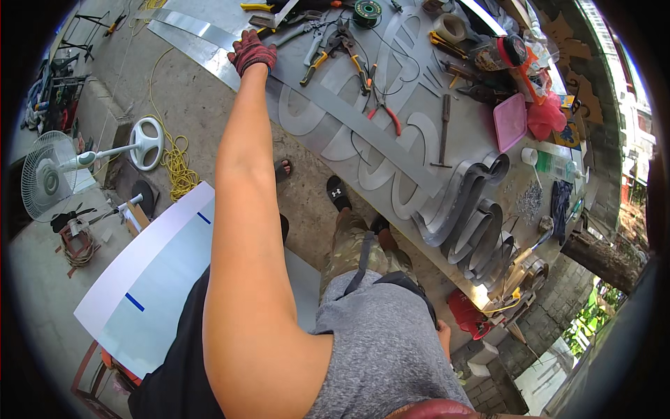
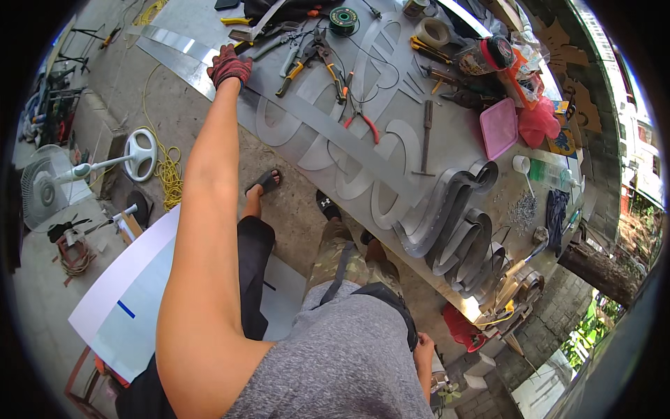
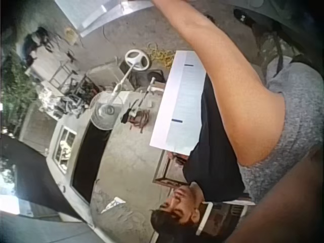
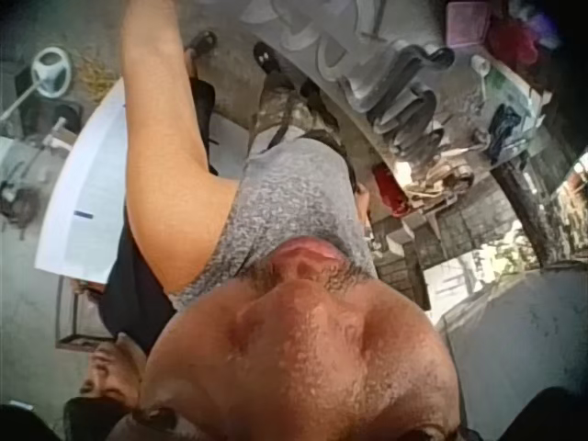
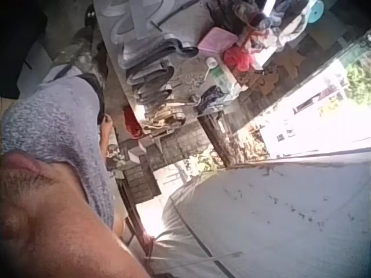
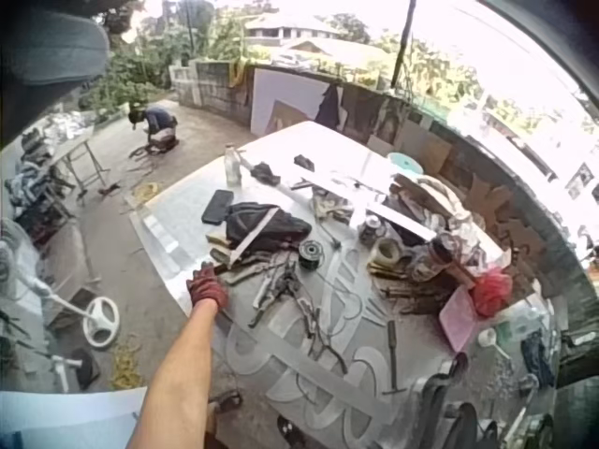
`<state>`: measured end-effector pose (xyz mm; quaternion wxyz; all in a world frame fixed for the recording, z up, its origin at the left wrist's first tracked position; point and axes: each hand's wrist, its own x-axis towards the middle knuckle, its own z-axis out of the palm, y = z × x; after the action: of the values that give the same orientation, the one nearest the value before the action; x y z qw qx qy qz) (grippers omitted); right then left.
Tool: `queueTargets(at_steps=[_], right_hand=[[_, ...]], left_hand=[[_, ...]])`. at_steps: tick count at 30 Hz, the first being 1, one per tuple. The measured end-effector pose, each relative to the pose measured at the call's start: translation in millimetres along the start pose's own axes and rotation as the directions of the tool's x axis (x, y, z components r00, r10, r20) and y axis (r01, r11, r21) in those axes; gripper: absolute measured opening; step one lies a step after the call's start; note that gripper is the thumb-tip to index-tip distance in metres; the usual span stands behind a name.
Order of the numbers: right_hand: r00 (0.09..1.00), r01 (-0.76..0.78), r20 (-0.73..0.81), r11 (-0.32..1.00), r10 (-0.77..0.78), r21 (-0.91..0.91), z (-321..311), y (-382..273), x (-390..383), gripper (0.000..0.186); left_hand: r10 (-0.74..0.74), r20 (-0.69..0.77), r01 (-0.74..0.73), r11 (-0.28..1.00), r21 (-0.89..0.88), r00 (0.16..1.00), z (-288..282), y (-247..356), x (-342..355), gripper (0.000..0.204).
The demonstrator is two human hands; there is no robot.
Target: Fabricating and assembling metal channel letters for a sign.
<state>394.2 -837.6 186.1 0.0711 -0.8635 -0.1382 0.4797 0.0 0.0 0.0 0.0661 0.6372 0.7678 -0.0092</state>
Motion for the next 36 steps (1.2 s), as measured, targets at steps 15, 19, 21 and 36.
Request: queueTargets(at_steps=[15,19,21,36], right_hand=[[0.997,0.024,-0.078,0.996,-0.017,0.088,17.9,-74.4,4.4,0.02],[0.994,0.05,-0.091,0.986,-0.065,-0.16,5.9,-91.8,10.5,0.021],[0.995,0.046,-0.083,0.988,-0.058,-0.149,0.6,-94.8,13.7,0.02],[0.939,0.268,-0.194,0.959,-0.282,-0.095,-33.1,-104.6,49.9,0.018]], left_hand=[[0.074,0.114,-0.087,0.99,0.114,0.991,-14.7,17.0,4.8,0.031],[0.253,0.195,-0.251,0.967,-0.035,0.947,-39.0,18.6,32.7,0.036],[0.283,0.197,-0.278,0.959,-0.052,0.939,-53.8,22.0,41.8,0.037],[0.476,0.484,0.513,0.078,-0.855,0.734,-114.2,11.2,-72.4,0.029]])
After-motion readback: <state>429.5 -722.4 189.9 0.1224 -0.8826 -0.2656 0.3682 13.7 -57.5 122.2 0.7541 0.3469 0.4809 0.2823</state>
